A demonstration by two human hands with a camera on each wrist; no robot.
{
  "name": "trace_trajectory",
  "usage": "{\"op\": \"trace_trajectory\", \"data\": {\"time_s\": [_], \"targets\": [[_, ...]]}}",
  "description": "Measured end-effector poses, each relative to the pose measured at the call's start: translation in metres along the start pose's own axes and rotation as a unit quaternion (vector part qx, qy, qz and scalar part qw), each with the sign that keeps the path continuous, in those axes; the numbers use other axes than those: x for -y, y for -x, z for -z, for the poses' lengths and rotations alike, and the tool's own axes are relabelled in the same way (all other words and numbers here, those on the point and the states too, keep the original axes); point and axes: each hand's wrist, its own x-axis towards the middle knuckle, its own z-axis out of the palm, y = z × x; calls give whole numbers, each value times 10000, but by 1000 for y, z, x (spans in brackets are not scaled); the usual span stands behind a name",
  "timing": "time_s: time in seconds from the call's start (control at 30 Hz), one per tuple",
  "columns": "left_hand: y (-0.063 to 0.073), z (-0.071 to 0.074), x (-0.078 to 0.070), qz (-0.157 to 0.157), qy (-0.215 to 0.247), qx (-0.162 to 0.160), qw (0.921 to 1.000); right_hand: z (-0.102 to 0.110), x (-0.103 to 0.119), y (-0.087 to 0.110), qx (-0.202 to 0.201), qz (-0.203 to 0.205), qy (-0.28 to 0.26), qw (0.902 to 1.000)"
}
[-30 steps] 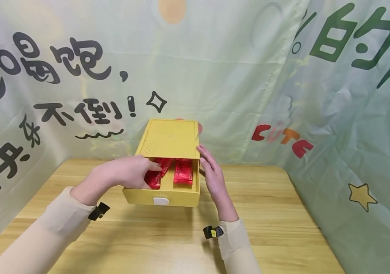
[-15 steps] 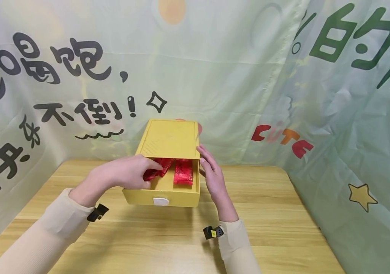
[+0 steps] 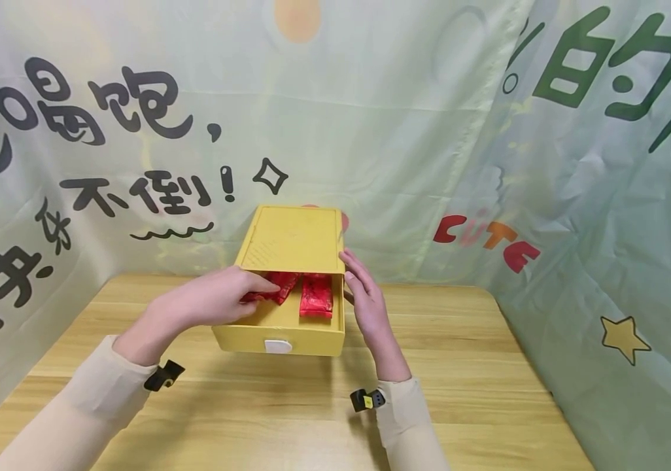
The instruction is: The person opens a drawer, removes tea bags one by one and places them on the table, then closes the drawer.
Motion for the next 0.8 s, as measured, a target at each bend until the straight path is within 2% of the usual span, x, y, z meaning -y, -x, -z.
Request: {"op": "trace_trajectory", "data": {"time_s": [0.33,0.57,0.7,0.8], "targets": [[15,-2,0,-242,347,-596,9973,0,0,0,5,16,10,10000],[28,-1,-3,-377,581,-1044,9921,0,0,0,-10,24,13,10000],[36,-3,-5,-463,712,-1466,9855,0,-1,0,1,24,-10,10000],[42,-5,-5,-698,854,-1955,9745,0,-1,0,7,40,-18,10000]]}}
